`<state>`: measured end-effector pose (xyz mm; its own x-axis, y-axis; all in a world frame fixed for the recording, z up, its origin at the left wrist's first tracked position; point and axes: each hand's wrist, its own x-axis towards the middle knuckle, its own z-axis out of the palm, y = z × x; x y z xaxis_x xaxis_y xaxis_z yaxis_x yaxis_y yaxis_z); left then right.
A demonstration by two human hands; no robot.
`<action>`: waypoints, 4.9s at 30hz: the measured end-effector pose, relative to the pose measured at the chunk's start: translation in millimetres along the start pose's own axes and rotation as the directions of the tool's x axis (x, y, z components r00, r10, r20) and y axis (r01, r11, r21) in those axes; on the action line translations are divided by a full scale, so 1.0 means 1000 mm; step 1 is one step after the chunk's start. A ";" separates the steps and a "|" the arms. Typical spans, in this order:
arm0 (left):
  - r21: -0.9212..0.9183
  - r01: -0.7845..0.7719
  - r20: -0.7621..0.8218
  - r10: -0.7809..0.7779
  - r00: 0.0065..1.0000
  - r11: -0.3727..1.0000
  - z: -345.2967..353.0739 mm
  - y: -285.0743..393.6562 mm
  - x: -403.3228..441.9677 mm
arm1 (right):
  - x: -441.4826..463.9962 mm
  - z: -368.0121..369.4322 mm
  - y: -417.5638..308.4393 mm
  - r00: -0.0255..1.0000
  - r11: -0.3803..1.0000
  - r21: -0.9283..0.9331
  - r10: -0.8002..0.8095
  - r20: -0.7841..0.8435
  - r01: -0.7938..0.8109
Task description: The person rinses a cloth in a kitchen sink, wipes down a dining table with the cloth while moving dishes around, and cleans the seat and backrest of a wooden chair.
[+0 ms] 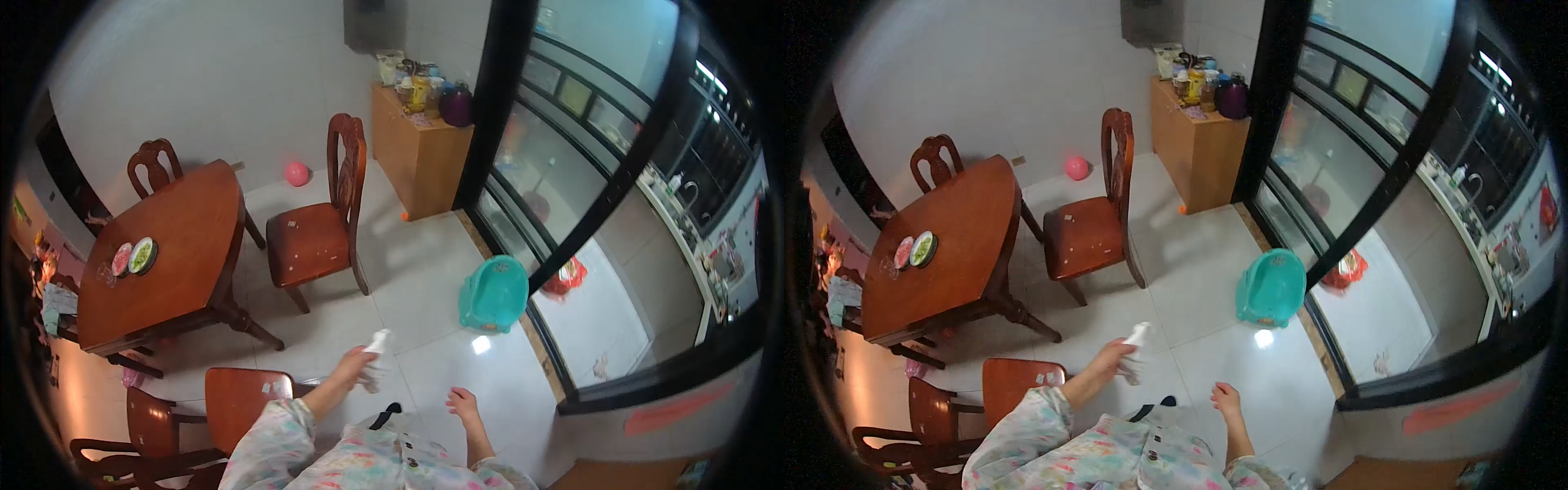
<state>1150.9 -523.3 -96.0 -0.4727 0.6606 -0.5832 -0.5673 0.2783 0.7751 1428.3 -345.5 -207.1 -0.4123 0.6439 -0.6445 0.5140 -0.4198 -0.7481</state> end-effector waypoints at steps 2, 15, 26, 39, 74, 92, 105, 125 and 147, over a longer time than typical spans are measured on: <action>0.006 -0.014 0.072 0.014 0.997 1.000 0.050 0.034 0.044 | 0.032 0.008 -0.061 0.988 0.991 -0.020 -0.131 0.079 0.133; -0.125 -0.136 -0.073 0.128 0.989 0.983 0.094 0.294 0.270 | 0.375 -0.026 -0.271 0.867 0.794 -0.391 -0.498 0.019 0.464; -0.042 -0.463 -0.257 0.438 0.861 0.885 0.035 0.538 0.388 | 0.567 0.131 -0.643 0.639 0.582 -0.272 -0.732 0.237 0.767; 0.069 -0.460 -0.351 0.453 0.819 0.885 -0.023 0.741 0.615 | 0.778 0.257 -0.948 0.591 0.531 -0.327 -0.797 0.121 0.782; 0.796 -0.311 -0.270 0.764 0.586 0.519 -0.148 0.879 0.906 | 0.862 0.429 -1.054 0.450 0.488 -0.029 -0.778 0.439 0.872; 0.061 -0.743 -0.896 -0.291 -0.335 0.667 -0.221 0.617 0.414 | 0.503 0.803 -0.922 -0.194 0.656 0.154 -0.011 0.981 0.739; 0.153 -0.928 -0.481 -0.794 -0.371 0.341 -0.172 0.596 0.453 | 0.441 1.021 -0.789 -0.344 0.654 0.147 0.184 0.921 0.742; 0.134 -0.571 -0.160 -0.551 -0.819 0.810 -0.459 0.584 0.490 | 0.318 1.265 -0.724 -0.333 0.697 -0.018 0.365 0.870 0.717; -0.771 -0.168 -0.216 -0.500 -0.839 0.614 -0.619 0.516 0.470 | 0.293 1.170 -0.666 -0.653 0.644 0.119 0.731 0.198 0.756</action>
<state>218.8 -500.6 -121.1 0.5345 -0.8438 0.0489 -0.7892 -0.4776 0.3860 85.2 -625.8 -82.0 0.4957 -0.8542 -0.1568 -0.0701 0.1406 -0.9876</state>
